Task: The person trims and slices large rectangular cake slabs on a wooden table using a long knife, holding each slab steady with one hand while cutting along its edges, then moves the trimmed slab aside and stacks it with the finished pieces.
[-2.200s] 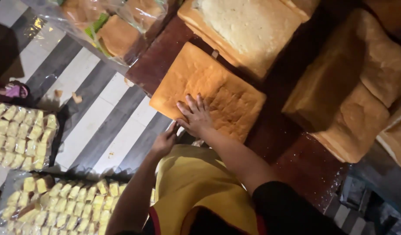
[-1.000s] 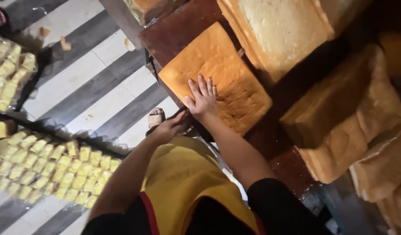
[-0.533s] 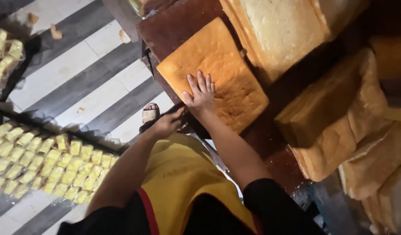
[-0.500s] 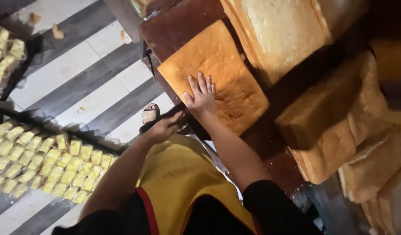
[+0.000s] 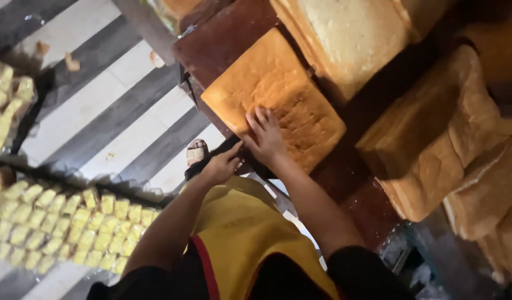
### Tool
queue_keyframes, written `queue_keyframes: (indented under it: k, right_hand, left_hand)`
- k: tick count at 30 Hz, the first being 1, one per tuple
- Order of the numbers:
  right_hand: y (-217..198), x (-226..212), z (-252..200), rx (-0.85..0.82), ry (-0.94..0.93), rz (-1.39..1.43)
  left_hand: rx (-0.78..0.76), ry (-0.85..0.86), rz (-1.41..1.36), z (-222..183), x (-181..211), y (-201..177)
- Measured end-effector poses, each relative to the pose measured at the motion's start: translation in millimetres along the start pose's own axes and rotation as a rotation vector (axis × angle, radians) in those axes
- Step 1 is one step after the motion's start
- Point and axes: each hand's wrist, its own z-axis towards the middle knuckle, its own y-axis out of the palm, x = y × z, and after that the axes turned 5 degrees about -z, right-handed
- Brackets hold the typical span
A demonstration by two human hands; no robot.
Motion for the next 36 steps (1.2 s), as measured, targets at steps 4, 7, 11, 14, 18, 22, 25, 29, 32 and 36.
queue_keyframes:
  k: [4,7,11,14,18,22,25,29,32,36]
  right_hand:
    - [-16.4,-8.2,-56.1,-0.112,0.259,-0.144]
    - [-21.1,-11.3,-79.8,-0.235,0.327,-0.237]
    - [-15.2,-8.5,-80.0,-0.198,0.344,-0.260]
    - [-10.5,-3.1,-84.4,-0.185,0.332,-0.245]
    - [-8.2,0.7,-86.2,-0.166,0.330,-0.210]
    - [-15.4,4.6,-85.8,-0.161,0.266,-0.199]
    - [-20.8,6.4,-90.9,-0.140,0.186,-0.214]
    - [-21.9,17.7,-97.3,-0.102,0.062,-0.216]
    - [-29.4,15.2,-89.5,-0.124,0.055,-0.198]
    - [-39.9,7.0,-87.3,-0.159,0.092,-0.174]
  left_hand:
    - [-0.072,-0.121,-0.109,-6.8,11.6,-5.5]
    - [-0.021,-0.025,-0.228,4.4,-17.8,8.8]
    - [0.002,0.089,-0.160,-22.8,-7.0,-6.2]
    - [-0.009,0.061,-0.076,-74.4,-29.2,-8.7]
    - [-0.032,-0.069,0.050,-134.4,-96.3,9.2]
    - [0.005,-0.291,0.030,-100.7,-37.5,27.8]
    - [0.014,-0.282,-0.042,-40.2,-9.8,50.0]
    - [0.221,0.240,-0.102,-22.1,-41.4,87.5]
    - [0.159,-0.173,-0.107,-93.0,-6.5,84.9]
    - [0.200,0.184,-0.162,-164.3,-94.3,124.3]
